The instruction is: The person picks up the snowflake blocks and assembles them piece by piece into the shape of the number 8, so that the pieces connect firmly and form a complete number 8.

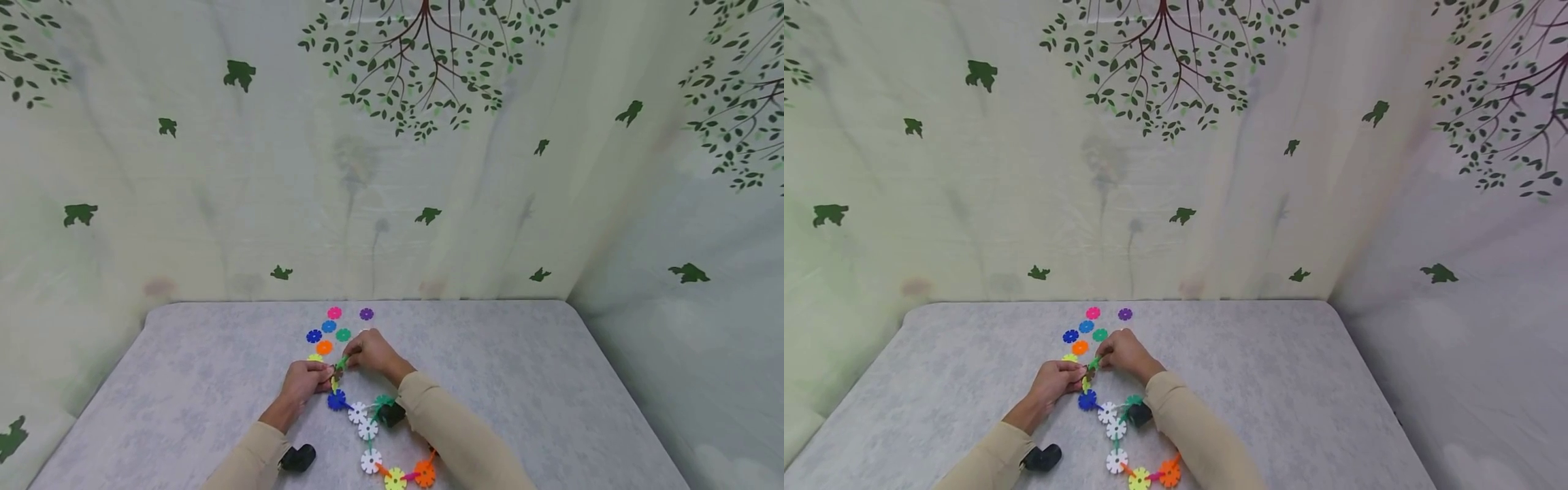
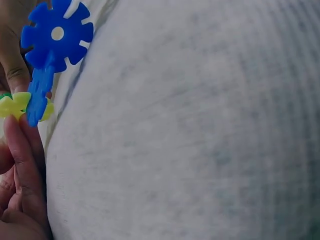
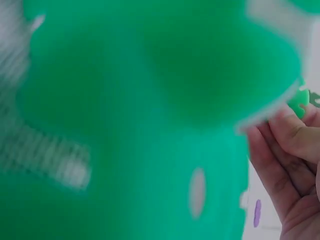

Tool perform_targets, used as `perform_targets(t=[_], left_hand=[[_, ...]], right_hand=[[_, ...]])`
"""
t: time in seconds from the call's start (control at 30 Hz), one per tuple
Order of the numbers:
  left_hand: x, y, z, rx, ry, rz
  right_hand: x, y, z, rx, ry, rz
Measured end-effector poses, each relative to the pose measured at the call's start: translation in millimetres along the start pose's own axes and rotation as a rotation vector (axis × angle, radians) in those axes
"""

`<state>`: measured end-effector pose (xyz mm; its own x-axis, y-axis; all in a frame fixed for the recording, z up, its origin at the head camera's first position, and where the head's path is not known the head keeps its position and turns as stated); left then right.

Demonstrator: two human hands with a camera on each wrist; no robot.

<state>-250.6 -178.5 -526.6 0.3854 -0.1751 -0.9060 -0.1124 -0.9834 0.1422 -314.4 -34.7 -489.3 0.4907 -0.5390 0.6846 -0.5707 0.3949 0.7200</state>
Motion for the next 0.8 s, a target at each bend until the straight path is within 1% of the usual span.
perform_targets(t=[0.13, 0.27, 0.33, 0.43, 0.63, 0.8], left_hand=[[-1.1, 1.4, 0.4, 0.033, -0.005, 0.014], [-0.7, 0.8, 2.1, 0.07, 0.0, 0.004], [0.2, -0.2, 3.1, 0.08, 0.005, -0.008], [0.6, -1.2, 3.7, 0.078, 0.007, -0.015], [1.1, -1.4, 3.4, 0.072, 0.012, -0.022], [0.6, -0.7, 3.7, 0.072, 0.028, -0.021]], right_hand=[[-2.0, -0.1, 0.2, 0.039, 0.002, -0.009], [-2.7, 1.4, -0.1, 0.096, -0.011, -0.063], [-2.7, 2.7, -1.2, 0.124, -0.025, -0.083], [-2.4, 3.9, -2.1, 0.153, -0.035, -0.081], [0.7, 4.2, -1.2, 0.157, 0.005, -0.093], [4.4, 6.7, -1.7, 0.136, 0.044, -0.11]])
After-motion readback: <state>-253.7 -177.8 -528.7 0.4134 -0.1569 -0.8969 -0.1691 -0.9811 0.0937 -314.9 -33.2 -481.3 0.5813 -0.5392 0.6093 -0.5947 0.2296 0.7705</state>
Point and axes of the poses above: each hand's wrist, its own z-axis towards the middle knuckle, its own y-axis out of the back of the hand, x = y × z, the point moved 5 cm from there along z, towards the middle knuckle, and after that the axes turned 14 degrees about x, right-handed, at the moved point
